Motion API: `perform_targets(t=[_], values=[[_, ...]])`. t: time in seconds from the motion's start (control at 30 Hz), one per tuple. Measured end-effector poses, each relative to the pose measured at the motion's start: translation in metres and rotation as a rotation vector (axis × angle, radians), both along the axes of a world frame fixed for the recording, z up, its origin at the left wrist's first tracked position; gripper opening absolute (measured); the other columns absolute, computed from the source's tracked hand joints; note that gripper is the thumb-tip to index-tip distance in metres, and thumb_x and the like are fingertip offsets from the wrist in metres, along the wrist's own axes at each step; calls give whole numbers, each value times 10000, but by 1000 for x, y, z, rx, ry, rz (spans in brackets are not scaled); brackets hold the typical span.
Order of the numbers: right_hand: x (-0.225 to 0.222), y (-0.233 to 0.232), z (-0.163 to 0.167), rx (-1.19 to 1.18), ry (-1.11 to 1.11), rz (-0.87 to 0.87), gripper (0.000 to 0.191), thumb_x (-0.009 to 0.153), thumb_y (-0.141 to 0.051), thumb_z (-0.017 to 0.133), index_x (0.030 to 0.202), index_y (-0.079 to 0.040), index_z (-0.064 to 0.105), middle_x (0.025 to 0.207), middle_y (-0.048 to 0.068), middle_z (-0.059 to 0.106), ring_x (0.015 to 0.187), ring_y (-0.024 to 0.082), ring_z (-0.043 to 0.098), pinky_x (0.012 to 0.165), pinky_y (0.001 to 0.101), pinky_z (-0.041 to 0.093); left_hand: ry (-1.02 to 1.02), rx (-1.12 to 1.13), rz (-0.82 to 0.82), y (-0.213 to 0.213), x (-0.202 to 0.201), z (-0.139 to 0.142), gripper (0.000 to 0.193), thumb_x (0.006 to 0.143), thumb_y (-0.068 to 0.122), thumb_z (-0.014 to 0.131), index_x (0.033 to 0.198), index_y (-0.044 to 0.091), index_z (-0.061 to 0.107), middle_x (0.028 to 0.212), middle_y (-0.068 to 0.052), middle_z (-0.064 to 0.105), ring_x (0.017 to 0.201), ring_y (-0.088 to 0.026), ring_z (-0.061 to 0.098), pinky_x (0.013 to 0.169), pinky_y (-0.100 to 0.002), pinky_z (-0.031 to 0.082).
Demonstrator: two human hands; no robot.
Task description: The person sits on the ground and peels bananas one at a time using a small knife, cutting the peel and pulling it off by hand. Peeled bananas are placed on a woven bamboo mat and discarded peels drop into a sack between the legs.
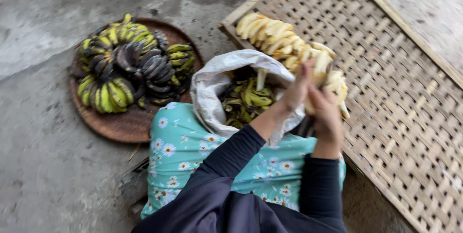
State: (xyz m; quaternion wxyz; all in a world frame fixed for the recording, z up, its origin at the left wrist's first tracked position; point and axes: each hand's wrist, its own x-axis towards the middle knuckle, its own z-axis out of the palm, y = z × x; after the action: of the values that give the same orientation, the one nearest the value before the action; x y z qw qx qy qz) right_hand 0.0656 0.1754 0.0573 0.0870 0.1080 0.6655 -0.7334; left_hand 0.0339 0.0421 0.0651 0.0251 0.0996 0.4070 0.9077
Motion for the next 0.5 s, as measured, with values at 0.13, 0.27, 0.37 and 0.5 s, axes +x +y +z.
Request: perform_targets(t=[0.13, 0.27, 0.37, 0.5], values=[[-33, 84, -15, 51, 18, -178, 243, 1028, -197, 766, 1107, 13, 673, 941, 82, 705, 694, 180, 663, 539, 288, 499, 277, -395, 349, -94, 0, 6, 477, 1098, 316, 589, 1461, 13, 522, 1440, -120, 561, 1389, -209, 505, 1211, -354, 376], [-48, 128, -35, 388, -48, -477, 209, 990, -169, 758, 1120, -46, 650, 929, 71, 715, 634, 177, 672, 499, 335, 521, 60, -601, 664, -321, 22, -36, 252, 1073, 125, 609, 1301, 20, 622, 1194, -63, 697, 1097, -140, 662, 1000, -296, 548], [-41, 126, -54, 562, -68, -508, 260, 994, -159, 751, 1175, -9, 641, 976, 96, 698, 678, 192, 673, 524, 354, 527, -194, -644, 1036, -462, 57, -78, 250, 1016, 78, 630, 1259, 23, 614, 1217, -93, 704, 1085, -169, 698, 947, -321, 594], [-39, 99, -70, 748, -261, -592, 319, 993, -181, 761, 1203, -19, 583, 1013, 108, 691, 711, 202, 683, 523, 370, 536, -721, -1264, 1086, -518, 118, -151, 251, 898, 40, 731, 1138, 64, 659, 1053, -131, 708, 968, -291, 696, 874, -417, 555]])
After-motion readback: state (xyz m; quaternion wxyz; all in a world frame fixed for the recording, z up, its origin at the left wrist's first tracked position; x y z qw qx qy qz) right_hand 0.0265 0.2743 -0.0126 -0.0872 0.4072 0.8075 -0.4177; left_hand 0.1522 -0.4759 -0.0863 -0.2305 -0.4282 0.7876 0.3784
